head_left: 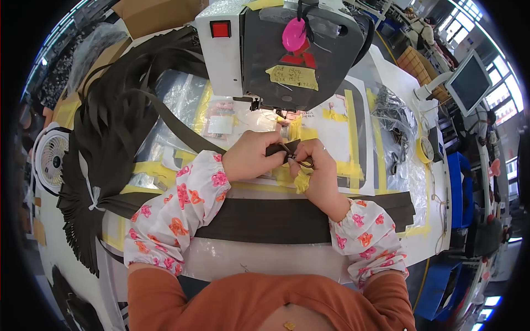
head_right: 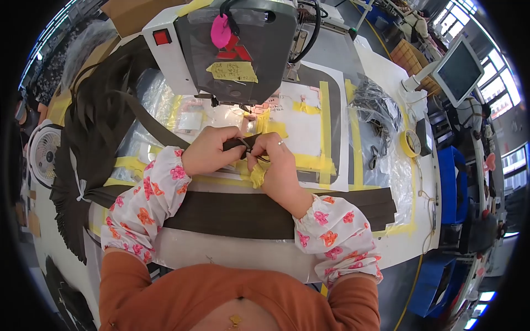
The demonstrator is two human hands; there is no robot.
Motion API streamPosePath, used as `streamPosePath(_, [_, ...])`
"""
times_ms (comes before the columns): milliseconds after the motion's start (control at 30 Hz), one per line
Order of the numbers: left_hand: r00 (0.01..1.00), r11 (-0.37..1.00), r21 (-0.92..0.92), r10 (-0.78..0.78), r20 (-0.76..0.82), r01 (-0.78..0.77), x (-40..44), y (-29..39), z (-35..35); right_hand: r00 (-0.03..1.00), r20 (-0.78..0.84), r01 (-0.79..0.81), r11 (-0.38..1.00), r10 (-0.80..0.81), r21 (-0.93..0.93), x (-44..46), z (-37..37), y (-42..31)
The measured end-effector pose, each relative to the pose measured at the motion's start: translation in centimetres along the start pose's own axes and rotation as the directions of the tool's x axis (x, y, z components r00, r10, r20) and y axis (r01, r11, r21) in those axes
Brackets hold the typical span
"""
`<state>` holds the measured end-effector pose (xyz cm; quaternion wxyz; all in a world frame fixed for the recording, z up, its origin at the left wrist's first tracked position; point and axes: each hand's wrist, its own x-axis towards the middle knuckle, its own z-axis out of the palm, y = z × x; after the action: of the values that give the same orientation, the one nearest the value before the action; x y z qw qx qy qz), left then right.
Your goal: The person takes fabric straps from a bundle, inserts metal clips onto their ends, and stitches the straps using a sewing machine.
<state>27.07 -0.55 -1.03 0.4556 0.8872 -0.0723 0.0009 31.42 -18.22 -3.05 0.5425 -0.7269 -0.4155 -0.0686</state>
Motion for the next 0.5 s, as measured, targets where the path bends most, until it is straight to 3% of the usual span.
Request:
streamPosePath(67, [0.980, 0.952, 0.287, 0.146, -0.134, -0.103, -0.1, -0.1, 0.8, 0.944, 0.030, -0.325, 0.909, 0.329, 0.262, -0.2, 0.7, 1.0])
streamPosePath(100, [0.957, 0.896, 0.425, 0.227, -0.180, -0.133, -0.2, -0.2, 1.2, 0.905, 0.105, -0.424, 0.846, 0.413, 0.324, 0.1, 0.6, 0.6])
streamPosePath(167, [0.951, 0.890, 0.423, 0.263, -0.166, -0.172, -0.3, 0.1, 1.5, 0.794, 0.265, -0.607, 0.679, 0.548, 0.412, 0.8, 0.0, -0.6])
streamPosePath(200, [0.947, 0.886, 0.420, 0.281, -0.157, -0.194, -0.4, 0.2, 1.7, 0.805, 0.260, -0.593, 0.716, 0.533, 0.369, 0.6, 0.2, -0.6])
streamPosePath(267, [0.920, 0.889, 0.355, 0.360, -0.153, -0.289, -0.6, 0.0, 1.8, 0.831, 0.245, -0.555, 0.784, 0.500, 0.280, 0.3, 0.6, -0.5])
streamPosePath(300, [0.904, 0.886, 0.322, 0.398, -0.154, -0.335, -0.7, -0.1, 1.8, 0.813, 0.249, -0.582, 0.739, 0.526, 0.340, 0.3, 0.4, -0.4])
streamPosePath(400, [0.946, 0.946, 0.143, 0.305, -0.105, -0.290, -0.7, -0.5, 1.0, 0.755, 0.309, -0.651, 0.609, 0.578, 0.453, 0.3, -0.7, 0.0])
streamPosePath(500, [0.976, 0.984, -0.162, 0.039, -0.216, -0.075, -0.5, -0.7, 0.7, 0.692, 0.426, -0.722, 0.561, 0.583, 0.405, 0.6, -1.0, -0.1])
